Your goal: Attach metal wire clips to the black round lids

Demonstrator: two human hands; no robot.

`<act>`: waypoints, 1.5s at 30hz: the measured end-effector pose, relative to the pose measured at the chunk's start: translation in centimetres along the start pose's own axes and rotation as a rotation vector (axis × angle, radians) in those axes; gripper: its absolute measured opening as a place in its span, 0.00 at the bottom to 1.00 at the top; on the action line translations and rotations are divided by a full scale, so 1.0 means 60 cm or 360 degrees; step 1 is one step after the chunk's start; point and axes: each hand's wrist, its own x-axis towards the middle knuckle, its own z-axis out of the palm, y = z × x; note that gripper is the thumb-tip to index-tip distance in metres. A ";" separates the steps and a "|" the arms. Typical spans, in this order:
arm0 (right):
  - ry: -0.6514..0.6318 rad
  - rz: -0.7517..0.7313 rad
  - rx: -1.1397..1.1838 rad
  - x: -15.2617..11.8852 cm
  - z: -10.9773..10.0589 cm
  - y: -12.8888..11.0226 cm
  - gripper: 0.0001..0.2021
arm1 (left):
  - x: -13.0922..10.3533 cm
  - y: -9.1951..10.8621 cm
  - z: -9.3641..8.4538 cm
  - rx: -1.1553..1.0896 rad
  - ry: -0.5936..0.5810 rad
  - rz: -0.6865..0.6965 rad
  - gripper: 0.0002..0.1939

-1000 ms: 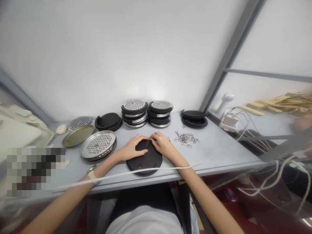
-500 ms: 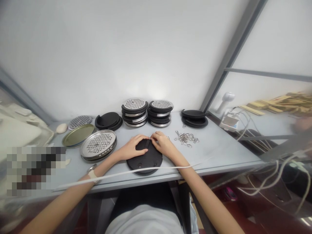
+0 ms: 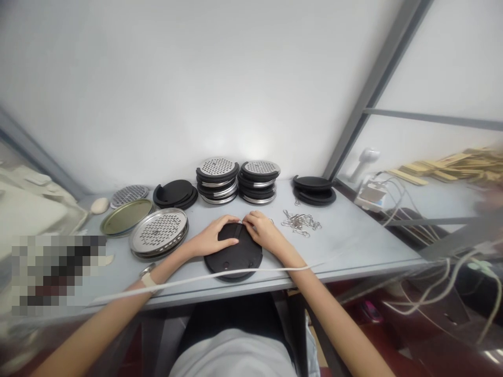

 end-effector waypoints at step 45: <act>-0.0013 0.0023 -0.0025 0.000 0.002 0.002 0.09 | 0.003 0.005 -0.005 -0.0220 0.0020 0.0009 0.26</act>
